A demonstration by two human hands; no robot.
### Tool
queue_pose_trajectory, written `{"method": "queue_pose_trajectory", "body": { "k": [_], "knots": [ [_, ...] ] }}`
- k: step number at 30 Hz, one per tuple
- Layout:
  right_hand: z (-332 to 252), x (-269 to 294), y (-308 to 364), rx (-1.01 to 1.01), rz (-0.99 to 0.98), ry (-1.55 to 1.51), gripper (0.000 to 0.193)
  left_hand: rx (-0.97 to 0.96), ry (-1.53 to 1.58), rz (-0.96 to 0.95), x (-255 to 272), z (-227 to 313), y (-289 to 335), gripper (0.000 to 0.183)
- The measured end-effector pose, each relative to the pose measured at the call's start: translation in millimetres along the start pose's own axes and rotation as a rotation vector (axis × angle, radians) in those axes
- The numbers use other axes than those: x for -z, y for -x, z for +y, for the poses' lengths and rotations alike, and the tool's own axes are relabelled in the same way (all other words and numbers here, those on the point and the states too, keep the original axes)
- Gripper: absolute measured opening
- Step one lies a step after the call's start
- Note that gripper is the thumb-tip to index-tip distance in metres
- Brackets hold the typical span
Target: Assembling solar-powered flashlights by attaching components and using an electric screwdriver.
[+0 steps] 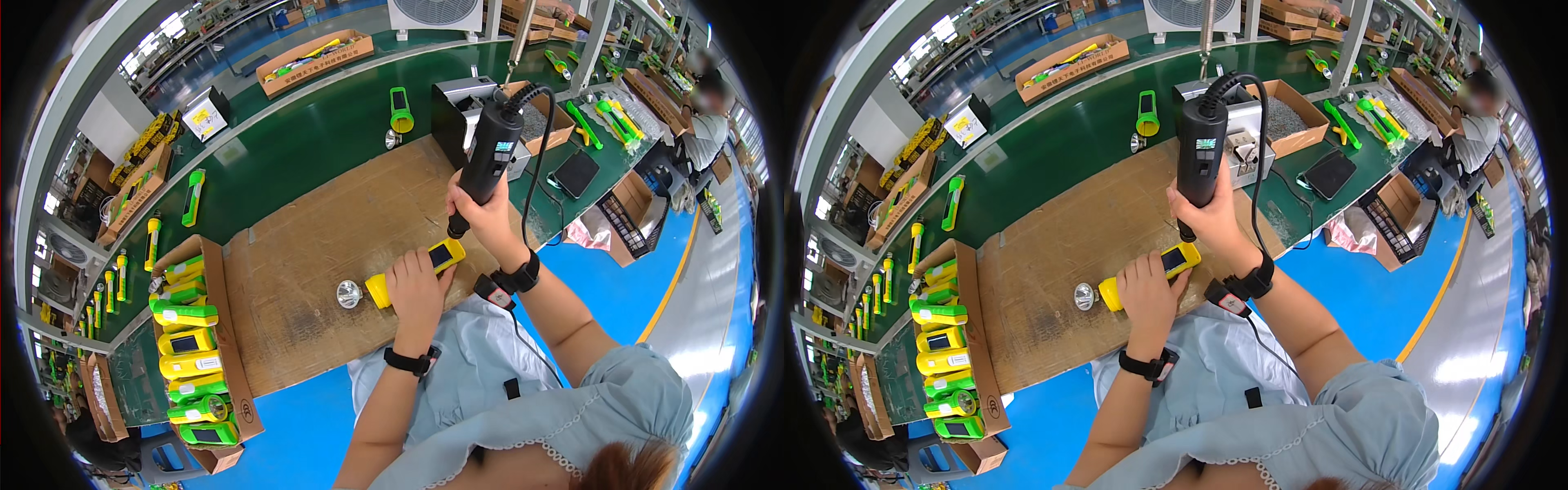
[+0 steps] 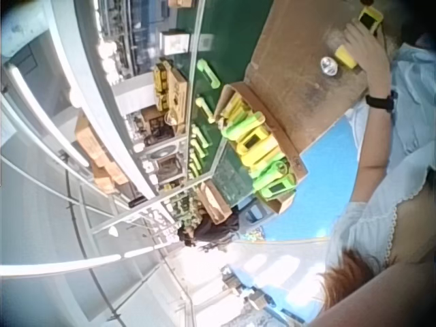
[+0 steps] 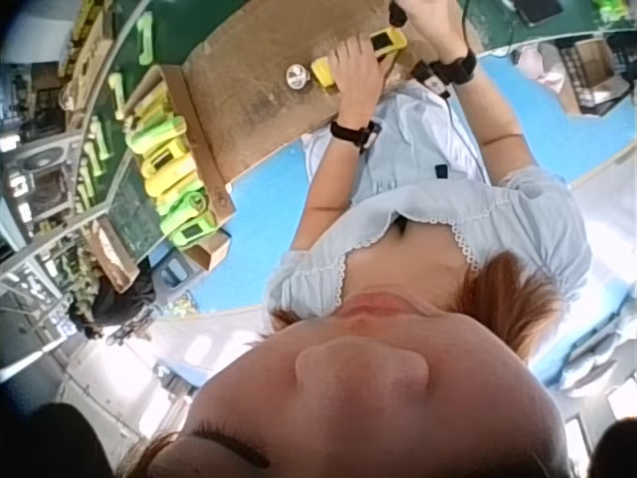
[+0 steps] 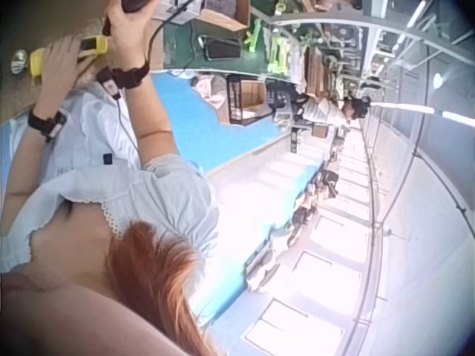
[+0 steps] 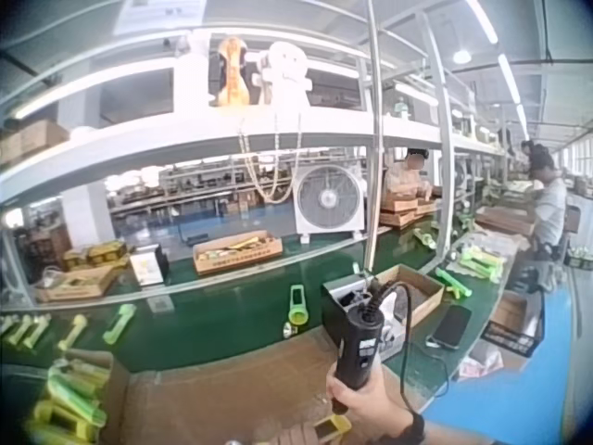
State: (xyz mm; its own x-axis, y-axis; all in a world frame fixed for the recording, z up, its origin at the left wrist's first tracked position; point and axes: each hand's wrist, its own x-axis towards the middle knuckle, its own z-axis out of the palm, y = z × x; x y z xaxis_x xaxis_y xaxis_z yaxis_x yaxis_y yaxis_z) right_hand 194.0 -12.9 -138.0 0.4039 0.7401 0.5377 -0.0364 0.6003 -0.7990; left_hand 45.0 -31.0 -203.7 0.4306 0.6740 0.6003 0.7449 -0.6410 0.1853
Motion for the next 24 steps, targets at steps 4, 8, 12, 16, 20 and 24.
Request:
{"method": "queue_pose_trajectory", "body": {
  "k": [4, 8, 12, 16, 20, 24],
  "knots": [
    [3.0, -3.6, 2.7, -0.03, -0.025, -0.039, 0.063, 0.02, -0.022, -0.023, 1.0, 1.0, 0.1, 0.052],
    [1.2, -4.6, 4.1, -0.015, -0.019, -0.002, 0.057, 0.011, -0.023, -0.027, 1.0, 1.2, -0.5, 0.053],
    [-1.7, -4.1, 5.1, -0.06, -0.013, -0.012, 0.058, -0.014, -0.05, -0.016, 0.2, 2.3, -0.2, 0.054],
    [-15.2, 15.8, -3.2, 0.048, -0.081, -0.086, 0.058, 0.027, -0.03, -0.086, 6.1, 1.8, -0.8, 0.056],
    [-36.4, 52.8, -50.4, 0.41, 0.276, 0.084, 0.034, 0.079, 0.015, -0.148, 15.6, 6.0, 0.8, 0.056],
    [-33.7, 89.3, -85.5, 0.419, 0.35, 0.203, 0.039, 0.087, -0.008, -0.192, 65.4, -1.9, -2.6, 0.056]
  ]
}}
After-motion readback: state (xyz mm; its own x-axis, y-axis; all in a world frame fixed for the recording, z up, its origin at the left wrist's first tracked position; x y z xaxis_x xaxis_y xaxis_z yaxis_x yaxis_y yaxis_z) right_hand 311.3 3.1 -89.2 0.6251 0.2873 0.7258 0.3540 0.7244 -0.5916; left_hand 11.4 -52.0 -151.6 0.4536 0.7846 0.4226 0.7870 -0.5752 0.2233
